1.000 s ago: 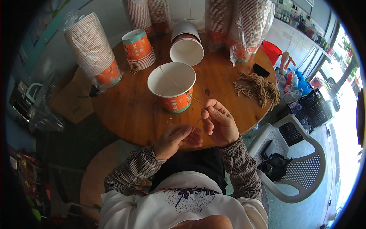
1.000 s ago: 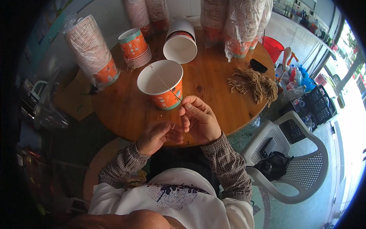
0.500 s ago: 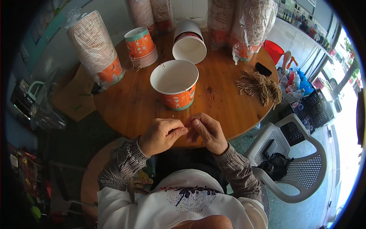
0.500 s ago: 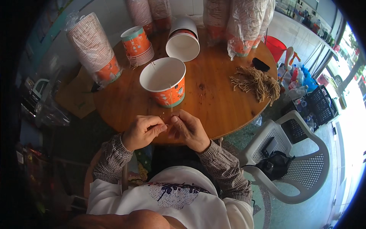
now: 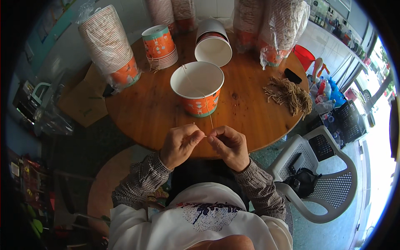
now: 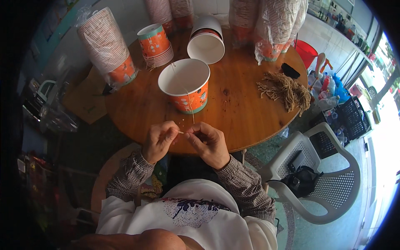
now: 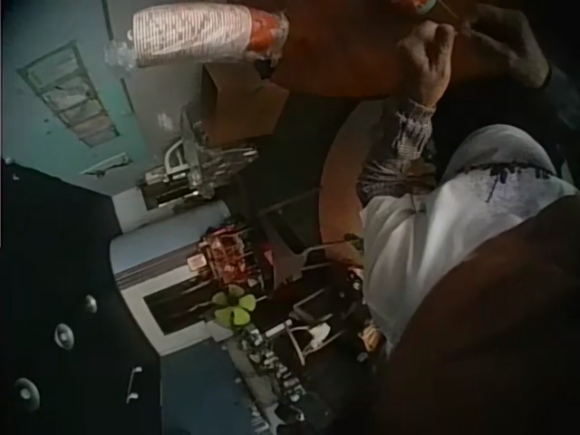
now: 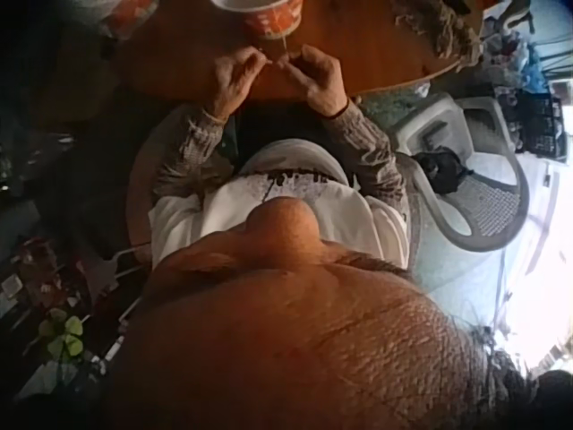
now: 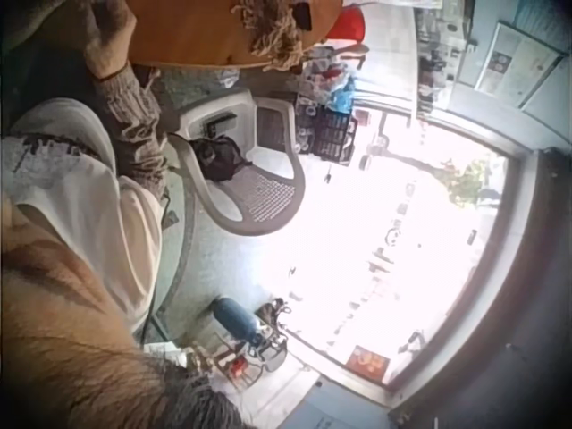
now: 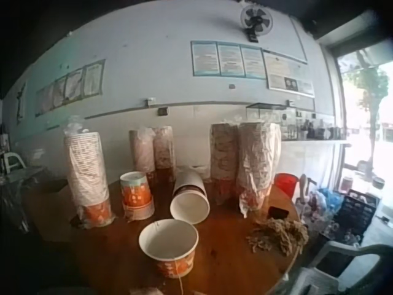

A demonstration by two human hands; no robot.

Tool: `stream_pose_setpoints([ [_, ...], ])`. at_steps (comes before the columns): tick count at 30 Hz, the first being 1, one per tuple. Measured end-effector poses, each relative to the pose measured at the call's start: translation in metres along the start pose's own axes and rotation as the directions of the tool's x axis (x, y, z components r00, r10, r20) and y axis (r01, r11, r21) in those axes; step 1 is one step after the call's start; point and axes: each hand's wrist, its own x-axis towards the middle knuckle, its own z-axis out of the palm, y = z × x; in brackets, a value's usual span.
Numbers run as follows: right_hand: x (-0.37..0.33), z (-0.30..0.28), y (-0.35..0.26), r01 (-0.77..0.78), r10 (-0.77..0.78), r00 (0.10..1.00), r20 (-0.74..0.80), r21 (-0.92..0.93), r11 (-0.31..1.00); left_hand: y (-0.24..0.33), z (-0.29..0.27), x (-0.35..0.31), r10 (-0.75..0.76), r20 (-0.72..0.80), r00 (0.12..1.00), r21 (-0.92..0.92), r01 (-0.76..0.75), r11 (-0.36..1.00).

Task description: Threading string handles through pre-punched holes in paper food tubs.

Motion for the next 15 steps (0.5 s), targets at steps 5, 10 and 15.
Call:
stream_pose_setpoints([
  [5,0.000,-0.002,0.006,0.035,-0.036,0.999,-0.010,-0.120,0.992,0.001,0.007,0.002,0.205,-0.069,0.976,0.237,-0.184,0.954],
  [10,0.002,0.004,-0.002,0.177,-0.196,0.980,-0.027,-0.326,0.929,0.000,0.011,-0.001,0.266,-0.105,0.958,0.231,-0.237,0.944],
  [15,0.006,-0.003,-0.002,0.224,-0.257,0.966,-0.028,-0.406,0.886,-0.001,0.015,0.005,0.278,-0.097,0.956,0.209,-0.254,0.944],
])
